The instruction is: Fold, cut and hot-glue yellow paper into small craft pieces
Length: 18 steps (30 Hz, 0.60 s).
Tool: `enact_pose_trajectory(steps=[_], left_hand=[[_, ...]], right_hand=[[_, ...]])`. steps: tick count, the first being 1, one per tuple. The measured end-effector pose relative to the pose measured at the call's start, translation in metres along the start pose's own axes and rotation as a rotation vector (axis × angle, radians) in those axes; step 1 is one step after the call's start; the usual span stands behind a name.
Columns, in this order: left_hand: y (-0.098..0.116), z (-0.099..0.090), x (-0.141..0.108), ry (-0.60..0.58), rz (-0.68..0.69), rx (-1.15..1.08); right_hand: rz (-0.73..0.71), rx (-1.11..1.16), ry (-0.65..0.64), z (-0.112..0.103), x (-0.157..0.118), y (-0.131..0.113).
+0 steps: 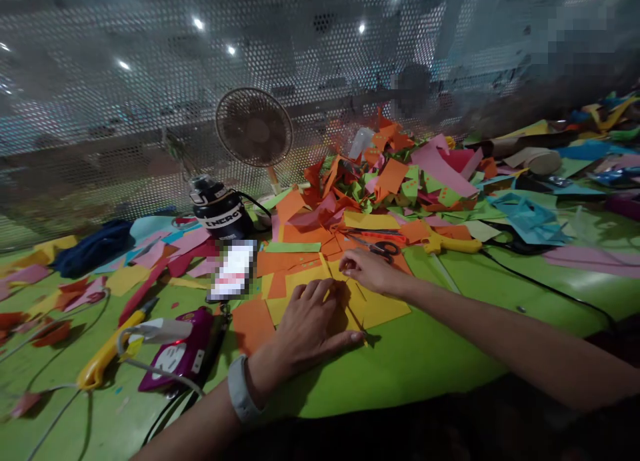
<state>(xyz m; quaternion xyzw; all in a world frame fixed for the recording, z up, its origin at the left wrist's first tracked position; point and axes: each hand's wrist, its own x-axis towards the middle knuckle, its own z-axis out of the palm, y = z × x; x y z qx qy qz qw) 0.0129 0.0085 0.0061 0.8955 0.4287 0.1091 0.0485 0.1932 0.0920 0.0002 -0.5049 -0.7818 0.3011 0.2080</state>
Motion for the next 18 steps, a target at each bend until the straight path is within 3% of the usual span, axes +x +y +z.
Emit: enact_pose_trajectory(steps=[10,18], left_hand=[[0.004,-0.007,0.002,0.006,0.023,0.051],[0.002,-0.014,0.010,-0.064,0.037,0.134]], right_hand=[[0.018,0.057,-0.151,-0.017,0.002,-0.006],[0.080,0.023,-0.257,-0.027,0.007,-0.015]])
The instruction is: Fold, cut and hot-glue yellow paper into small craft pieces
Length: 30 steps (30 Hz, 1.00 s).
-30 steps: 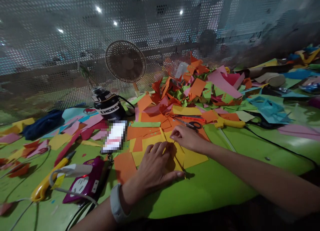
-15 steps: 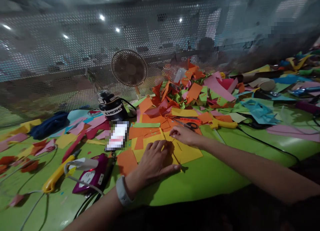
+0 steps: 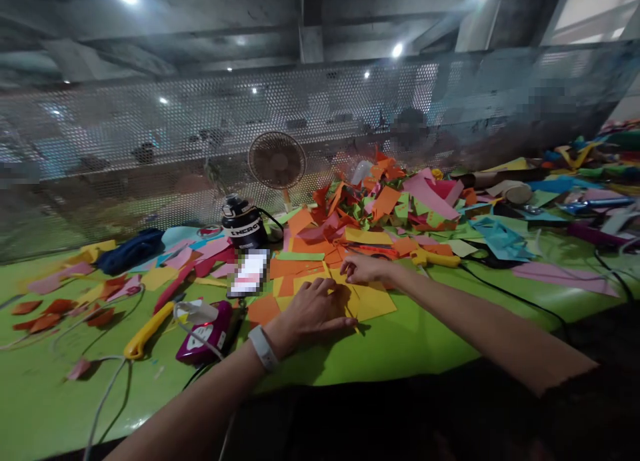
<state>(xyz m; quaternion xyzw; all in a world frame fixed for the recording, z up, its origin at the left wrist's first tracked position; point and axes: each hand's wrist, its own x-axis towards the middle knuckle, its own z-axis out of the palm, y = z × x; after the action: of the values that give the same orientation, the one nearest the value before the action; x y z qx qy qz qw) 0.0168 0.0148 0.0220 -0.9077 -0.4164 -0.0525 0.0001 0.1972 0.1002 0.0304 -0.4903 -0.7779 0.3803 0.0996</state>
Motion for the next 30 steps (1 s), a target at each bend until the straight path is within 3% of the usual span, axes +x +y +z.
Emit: enact_pose_trajectory(steps=[7,14,21,30], left_hand=[[-0.006,-0.010,0.003,-0.061,0.045,-0.016],[-0.010,-0.024,-0.002,-0.085,0.174,-0.074],[-0.010,-0.021,-0.006,-0.060,0.171,-0.074],[-0.010,-0.018,-0.006,-0.094,0.147,-0.051]], right_hand=[[0.046,-0.060,-0.047,-0.002,0.004,-0.004],[0.041,-0.094,-0.086,-0.007,0.005,-0.005],[0.006,-0.117,-0.047,-0.006,0.005,-0.006],[0.162,-0.100,-0.119,0.000,0.014,-0.004]])
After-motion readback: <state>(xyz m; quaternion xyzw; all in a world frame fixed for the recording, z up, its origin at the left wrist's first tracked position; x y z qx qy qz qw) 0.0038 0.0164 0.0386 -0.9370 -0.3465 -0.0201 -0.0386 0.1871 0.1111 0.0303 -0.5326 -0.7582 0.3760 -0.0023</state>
